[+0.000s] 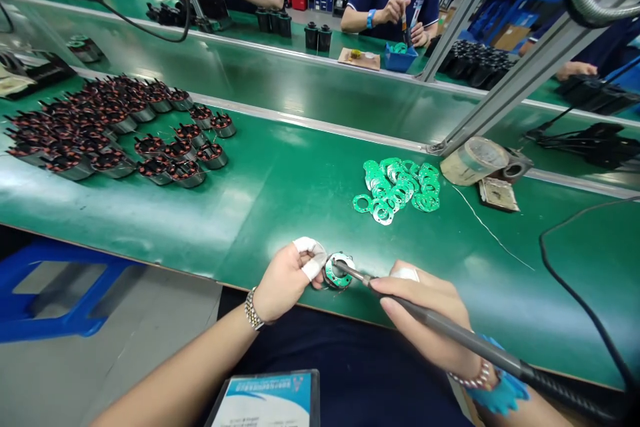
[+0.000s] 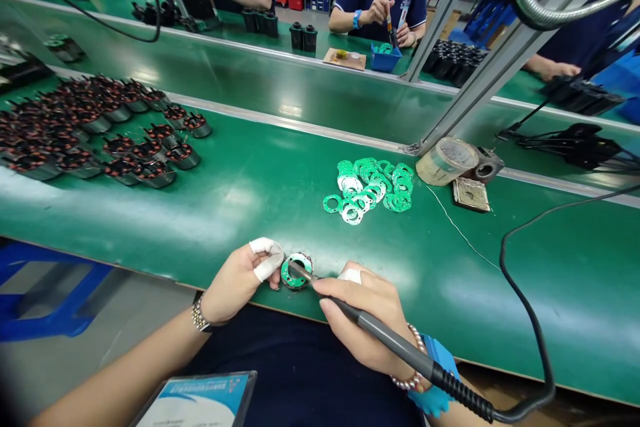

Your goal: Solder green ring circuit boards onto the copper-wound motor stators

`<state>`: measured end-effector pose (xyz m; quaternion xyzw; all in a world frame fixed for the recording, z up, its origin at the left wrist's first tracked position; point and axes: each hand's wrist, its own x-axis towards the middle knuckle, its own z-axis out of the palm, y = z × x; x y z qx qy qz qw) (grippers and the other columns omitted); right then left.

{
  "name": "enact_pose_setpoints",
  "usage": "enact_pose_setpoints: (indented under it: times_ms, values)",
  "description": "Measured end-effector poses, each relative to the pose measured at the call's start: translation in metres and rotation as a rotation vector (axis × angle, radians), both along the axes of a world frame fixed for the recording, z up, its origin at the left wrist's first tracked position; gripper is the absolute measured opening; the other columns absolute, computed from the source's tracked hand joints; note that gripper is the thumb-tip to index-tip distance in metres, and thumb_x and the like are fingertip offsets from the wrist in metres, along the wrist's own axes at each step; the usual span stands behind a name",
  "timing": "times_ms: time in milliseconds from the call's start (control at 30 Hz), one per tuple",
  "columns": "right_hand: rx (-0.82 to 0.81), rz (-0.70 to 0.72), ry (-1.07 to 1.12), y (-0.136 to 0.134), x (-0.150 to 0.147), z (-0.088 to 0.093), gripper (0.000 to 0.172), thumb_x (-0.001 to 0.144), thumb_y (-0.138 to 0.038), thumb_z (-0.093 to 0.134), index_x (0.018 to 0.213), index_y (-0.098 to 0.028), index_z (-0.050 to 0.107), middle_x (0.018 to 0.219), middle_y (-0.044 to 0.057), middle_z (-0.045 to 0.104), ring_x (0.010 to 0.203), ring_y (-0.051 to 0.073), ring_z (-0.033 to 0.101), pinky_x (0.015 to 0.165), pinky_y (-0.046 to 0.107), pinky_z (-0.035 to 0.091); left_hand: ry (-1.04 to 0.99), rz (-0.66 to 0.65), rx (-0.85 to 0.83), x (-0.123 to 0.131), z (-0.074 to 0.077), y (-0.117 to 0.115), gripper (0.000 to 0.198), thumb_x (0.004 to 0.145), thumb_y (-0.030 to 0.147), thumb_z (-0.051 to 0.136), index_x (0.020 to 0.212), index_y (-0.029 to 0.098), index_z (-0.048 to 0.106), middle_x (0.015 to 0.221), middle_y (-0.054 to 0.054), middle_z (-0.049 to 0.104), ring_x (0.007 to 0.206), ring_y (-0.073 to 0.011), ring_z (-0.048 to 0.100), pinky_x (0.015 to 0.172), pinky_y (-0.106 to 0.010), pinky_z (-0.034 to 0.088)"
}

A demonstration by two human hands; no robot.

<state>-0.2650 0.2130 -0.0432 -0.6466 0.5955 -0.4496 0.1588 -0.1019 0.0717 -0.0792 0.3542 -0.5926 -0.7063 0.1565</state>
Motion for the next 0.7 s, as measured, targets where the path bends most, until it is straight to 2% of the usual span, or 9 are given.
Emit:
enact_pose_setpoints:
  times_ms: [367, 567, 700]
  values:
    - [0.013, 0.014, 0.010, -0.004, 0.002, 0.000, 0.024, 0.077, -0.010, 0.054, 0.097, -0.019, 0.063, 0.061, 0.002, 0.055, 0.053, 0.013, 0.049, 0.050, 0.027, 0.040, -0.022, 0.022, -0.015, -0.002, 0.002, 0.000, 0.020, 0.076, 0.034, 0.056, 0.076, 0.015, 0.050, 0.050, 0.004, 0.054, 0.046, -0.0089, 0.052, 0.052, -0.022, 0.046]
    - [0.012, -0.021, 0.046, -0.001, -0.003, 0.002, 0.025, 0.077, -0.012, 0.055, 0.100, -0.021, 0.062, 0.069, 0.004, 0.059, 0.058, 0.015, 0.053, 0.052, 0.028, 0.043, -0.034, 0.017, -0.019, -0.002, 0.004, -0.001, 0.019, 0.076, 0.033, 0.056, 0.074, 0.015, 0.051, 0.050, 0.004, 0.055, 0.046, -0.0089, 0.052, 0.052, -0.022, 0.045]
    - [-0.026, -0.024, 0.075, -0.012, -0.004, -0.001, 0.021, 0.081, -0.016, 0.053, 0.101, -0.022, 0.057, 0.072, 0.003, 0.062, 0.063, 0.015, 0.058, 0.058, 0.026, 0.047, -0.028, 0.009, -0.020, -0.001, 0.002, -0.001, 0.019, 0.077, 0.033, 0.056, 0.074, 0.015, 0.050, 0.050, 0.004, 0.055, 0.046, -0.0086, 0.052, 0.052, -0.021, 0.044]
